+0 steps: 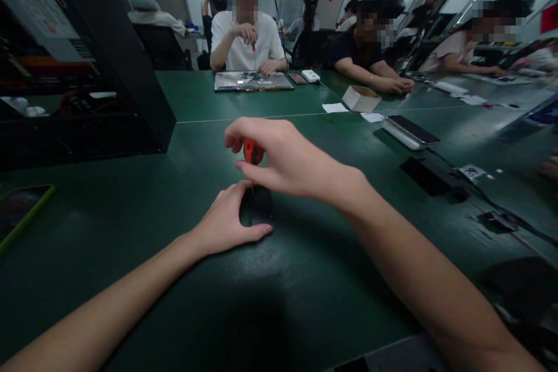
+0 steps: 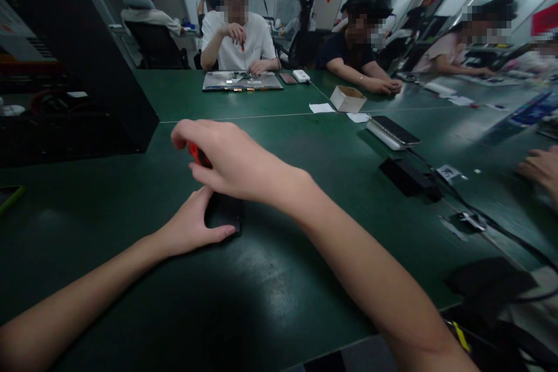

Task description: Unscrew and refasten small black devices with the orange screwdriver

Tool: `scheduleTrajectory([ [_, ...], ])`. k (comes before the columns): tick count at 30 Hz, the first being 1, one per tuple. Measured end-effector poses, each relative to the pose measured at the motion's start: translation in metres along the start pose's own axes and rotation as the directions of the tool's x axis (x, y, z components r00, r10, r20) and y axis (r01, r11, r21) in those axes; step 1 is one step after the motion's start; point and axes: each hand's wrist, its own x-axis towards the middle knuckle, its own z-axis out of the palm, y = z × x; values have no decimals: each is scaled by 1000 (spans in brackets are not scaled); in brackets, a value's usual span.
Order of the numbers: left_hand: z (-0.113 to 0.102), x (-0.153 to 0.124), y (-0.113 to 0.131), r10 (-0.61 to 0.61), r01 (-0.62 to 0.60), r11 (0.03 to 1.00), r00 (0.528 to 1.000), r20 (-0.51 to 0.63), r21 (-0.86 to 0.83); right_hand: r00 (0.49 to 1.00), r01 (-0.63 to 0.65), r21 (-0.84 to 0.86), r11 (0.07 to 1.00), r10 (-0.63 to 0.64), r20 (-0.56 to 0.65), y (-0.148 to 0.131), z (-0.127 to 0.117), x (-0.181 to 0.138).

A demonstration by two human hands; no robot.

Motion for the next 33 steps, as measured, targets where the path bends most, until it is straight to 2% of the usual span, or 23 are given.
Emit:
scheduleTrajectory([
  [4,1,-1,-1,-2,2,1000,1000,13,13,982,-116,-154,981,137,131,-8,-28,-10],
  [7,1,-2,-2,2,-3,1000,1000,17,26,961,-209,-332,920,257,106,-14,-31,-15],
  [9,2,-2,-2,-2,1,1000,1000,15,31,959,-208,-382,900,265,100,-16,-29,-15],
  [13,1,-1,-1,-7,6,1000,1000,12,22,974,-55,-230,972,103,201,-15,-31,-13],
  [16,0,0,0,-11,10,1000,1000,13,29,970,-33,-182,983,75,231,-13,-34,-13],
  [21,1,0,0,-1,1,999,1000,9,39,981,-25,-148,989,52,186,-14,-29,-10],
  [26,2,0,-1,6,-6,1000,1000,-4,14,985,31,6,999,-32,171,-16,-23,-8],
  [33,3,0,-1,13,-13,1000,1000,-20,7,989,-49,-91,995,61,133,-17,-23,-9],
])
